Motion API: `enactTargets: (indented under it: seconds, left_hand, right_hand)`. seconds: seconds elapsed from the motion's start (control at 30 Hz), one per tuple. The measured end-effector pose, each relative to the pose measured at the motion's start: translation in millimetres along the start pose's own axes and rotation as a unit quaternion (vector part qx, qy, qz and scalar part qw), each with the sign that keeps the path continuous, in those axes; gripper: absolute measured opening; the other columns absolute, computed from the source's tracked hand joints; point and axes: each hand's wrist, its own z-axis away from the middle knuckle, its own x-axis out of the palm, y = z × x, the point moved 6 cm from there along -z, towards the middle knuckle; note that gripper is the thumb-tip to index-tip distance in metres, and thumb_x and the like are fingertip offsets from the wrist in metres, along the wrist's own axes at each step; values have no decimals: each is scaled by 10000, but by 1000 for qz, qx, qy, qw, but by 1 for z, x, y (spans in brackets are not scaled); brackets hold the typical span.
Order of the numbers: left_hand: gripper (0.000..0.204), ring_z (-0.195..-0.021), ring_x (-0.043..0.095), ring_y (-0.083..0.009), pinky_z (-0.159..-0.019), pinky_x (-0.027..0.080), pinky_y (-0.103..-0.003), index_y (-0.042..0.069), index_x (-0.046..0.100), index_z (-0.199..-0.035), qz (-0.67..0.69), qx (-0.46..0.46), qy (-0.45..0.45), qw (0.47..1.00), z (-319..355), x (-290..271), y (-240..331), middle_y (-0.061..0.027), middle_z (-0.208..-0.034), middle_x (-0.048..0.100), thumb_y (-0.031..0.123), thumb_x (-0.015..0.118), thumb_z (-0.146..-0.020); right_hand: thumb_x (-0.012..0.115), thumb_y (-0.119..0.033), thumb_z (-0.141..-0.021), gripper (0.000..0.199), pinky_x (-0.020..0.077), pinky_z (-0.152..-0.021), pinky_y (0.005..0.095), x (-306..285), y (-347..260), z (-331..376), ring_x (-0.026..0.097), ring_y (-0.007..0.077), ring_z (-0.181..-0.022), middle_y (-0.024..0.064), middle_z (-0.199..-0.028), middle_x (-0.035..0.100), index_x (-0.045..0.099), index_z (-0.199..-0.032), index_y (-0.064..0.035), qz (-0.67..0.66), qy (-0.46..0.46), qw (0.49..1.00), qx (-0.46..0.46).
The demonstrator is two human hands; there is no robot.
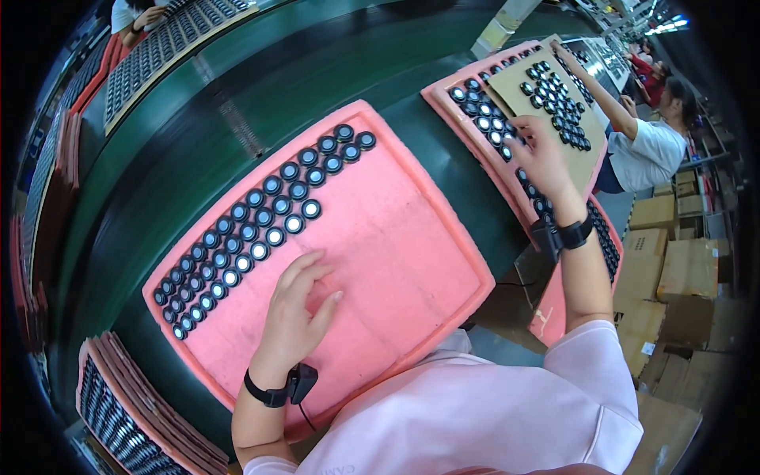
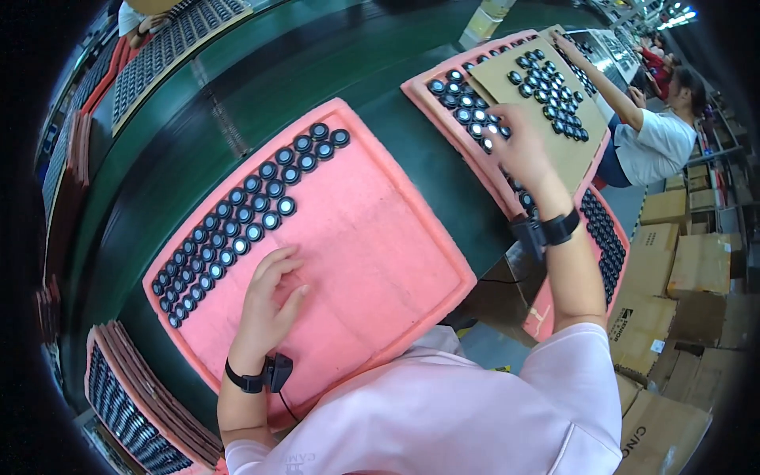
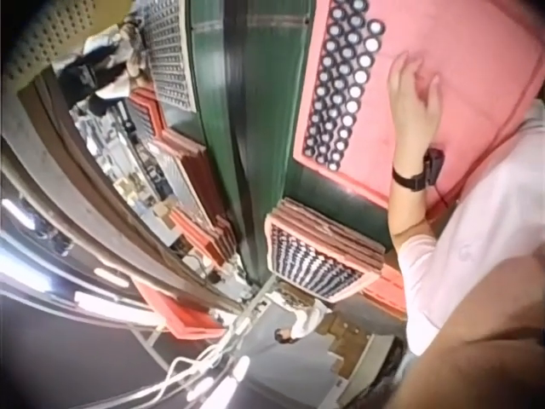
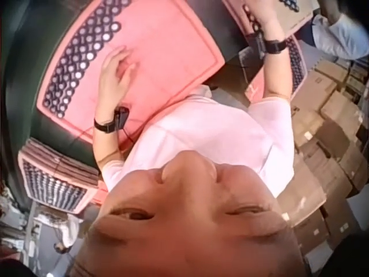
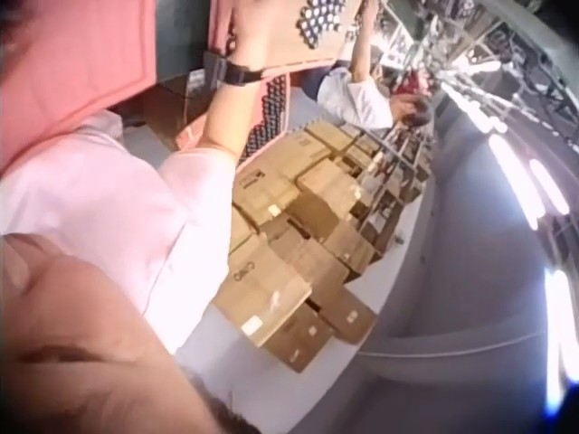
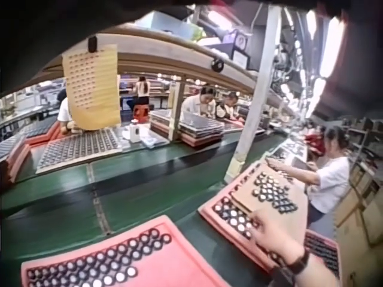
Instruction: The person picks up two small electronic devices from a pink tray, rotates them to show different sides, and then places them back onto the tray to repeat the process.
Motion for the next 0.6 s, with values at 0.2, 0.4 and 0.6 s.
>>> enactTargets:
  seconds: [0.2, 0.4, 0.6]
  left_hand:
    - [299, -1177, 539, -322, -970, 457, -372, 26, 615, -1088, 13, 6, -9, 1000, -4, 1, 6, -168, -1285, 545, 49, 697, -802]
    - [297, -1181, 539, -321, -965, 462, -368, 25, 616, -1085, 27, -14, -14, 999, -4, 3, 6, -166, -1282, 547, 39, 695, -800]
    - [297, -1186, 538, -318, -968, 462, -365, 27, 619, -1083, 23, -11, -10, 1000, -4, 2, 7, -164, -1283, 546, 30, 694, -796]
  right_hand:
    - [684, -172, -826, 338, 489, -832, 363, -63, 120, -6, 607, 270, -957, 136, -1106, 611, 605, -1130, -46, 187, 84, 978, 27]
    - [677, -185, -821, 295, 460, -923, 413, -61, 138, 4, 575, 333, -1070, 166, -1107, 624, 638, -1073, -38, 237, 78, 967, 40]
    - [661, -167, -829, 287, 478, -876, 407, -57, 154, -8, 598, 316, -1024, 165, -1094, 625, 629, -1076, -26, 184, 18, 972, 147]
